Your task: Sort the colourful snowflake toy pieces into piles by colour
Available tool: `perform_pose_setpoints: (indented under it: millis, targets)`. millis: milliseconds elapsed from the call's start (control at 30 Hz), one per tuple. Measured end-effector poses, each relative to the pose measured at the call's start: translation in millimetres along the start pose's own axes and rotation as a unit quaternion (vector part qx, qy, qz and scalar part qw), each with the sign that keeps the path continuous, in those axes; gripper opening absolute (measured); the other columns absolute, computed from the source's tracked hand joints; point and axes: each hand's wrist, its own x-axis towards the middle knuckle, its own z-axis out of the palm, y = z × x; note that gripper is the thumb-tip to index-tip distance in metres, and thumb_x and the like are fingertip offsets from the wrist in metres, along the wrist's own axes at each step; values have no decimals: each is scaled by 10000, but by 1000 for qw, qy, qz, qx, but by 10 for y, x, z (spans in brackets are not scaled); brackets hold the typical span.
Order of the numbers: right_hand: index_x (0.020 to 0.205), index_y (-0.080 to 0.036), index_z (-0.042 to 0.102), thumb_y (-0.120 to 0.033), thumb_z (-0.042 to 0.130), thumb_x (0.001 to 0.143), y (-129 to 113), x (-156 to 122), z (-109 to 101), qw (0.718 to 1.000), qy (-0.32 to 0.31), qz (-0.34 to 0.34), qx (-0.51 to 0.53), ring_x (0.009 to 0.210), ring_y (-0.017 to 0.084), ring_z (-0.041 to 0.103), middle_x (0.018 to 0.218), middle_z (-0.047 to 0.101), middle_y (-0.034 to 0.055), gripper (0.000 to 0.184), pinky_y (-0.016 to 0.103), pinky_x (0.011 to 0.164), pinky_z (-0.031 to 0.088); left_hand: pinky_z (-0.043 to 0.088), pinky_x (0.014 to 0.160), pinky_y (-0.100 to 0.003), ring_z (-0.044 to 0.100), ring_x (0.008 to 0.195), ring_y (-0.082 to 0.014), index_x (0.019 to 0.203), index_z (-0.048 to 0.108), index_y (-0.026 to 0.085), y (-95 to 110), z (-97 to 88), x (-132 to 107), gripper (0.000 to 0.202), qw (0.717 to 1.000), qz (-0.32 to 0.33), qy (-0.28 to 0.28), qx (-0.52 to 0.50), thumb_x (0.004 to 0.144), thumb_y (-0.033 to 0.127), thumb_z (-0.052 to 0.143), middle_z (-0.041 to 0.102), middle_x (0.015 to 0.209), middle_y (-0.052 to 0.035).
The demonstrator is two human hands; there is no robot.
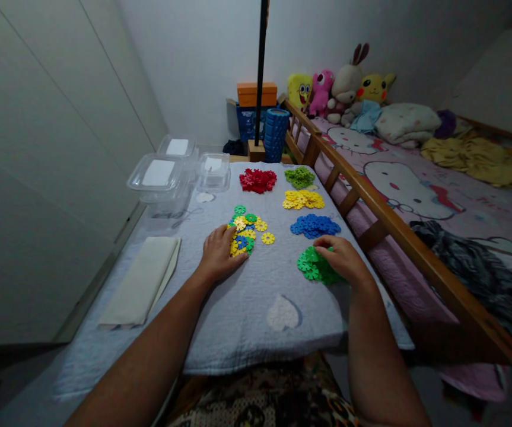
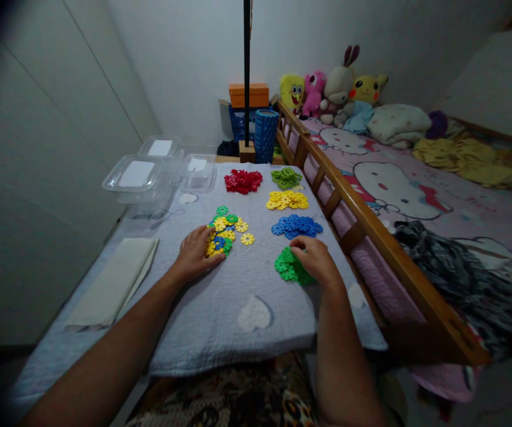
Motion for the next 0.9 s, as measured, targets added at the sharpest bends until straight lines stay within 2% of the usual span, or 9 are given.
perform_pose_setpoints:
  millis: [167,400,567,633,733,900]
  targets:
    - [790,-213,736,-315,573,783,111,-81,-70,999,-29,1,-16,746,202,644,773,723,29,192,294,681,455,356,1147,-553,451,1367,-379,1377,526,226,22,-17,10,717,1000,-7,-3,-1,735,480,721,494,1466,-161]
    - [798,-233,767,-241,609,798,138,-76,31,988,34,-14,-153,928,223,607,913,722,51,158,351,869,402,352,1154,-547,458,1356,-361,1363,522,237,-11,-2,9,674,1000,-2,8,-12,752,456,702,507,1448,-149]
    - [960,-250,787,-238,611,845,105,-51,50,982,47,2,-182,1027,260,569,1025,705,74,210,388,918,370,347,1158,-550,462,1348,-361,1363,517,236,-29,19,7,682,1000,2,10,-19,744,449,709,515,1428,-150]
    - [1025,-247,778,-244,599,867,24,-12,81,983,49,0,-177,1058,268,558,1068,700,79,239,394,929,368,342,1162,-549,456,1357,-361,1377,506,234,-37,21,9,709,1000,2,7,-20,738,458,718,510,1432,-149]
    - [1062,-235,765,-241,577,894,-184,76,215,984,32,-46,-169,1063,266,547,1091,698,85,253,389,931,370,331,1173,-550,428,1390,-375,1406,487,221,-55,15,11,799,1000,1,2,-22,703,481,763,471,1471,-164]
    - [1098,-198,758,-224,565,913,-653,252,657,974,-25,-103,-198,1078,287,540,1138,682,130,268,397,922,378,320,1177,-564,377,1436,-408,1457,447,207,-77,-4,-2,955,999,2,-27,-21,627,476,833,379,1554,-193]
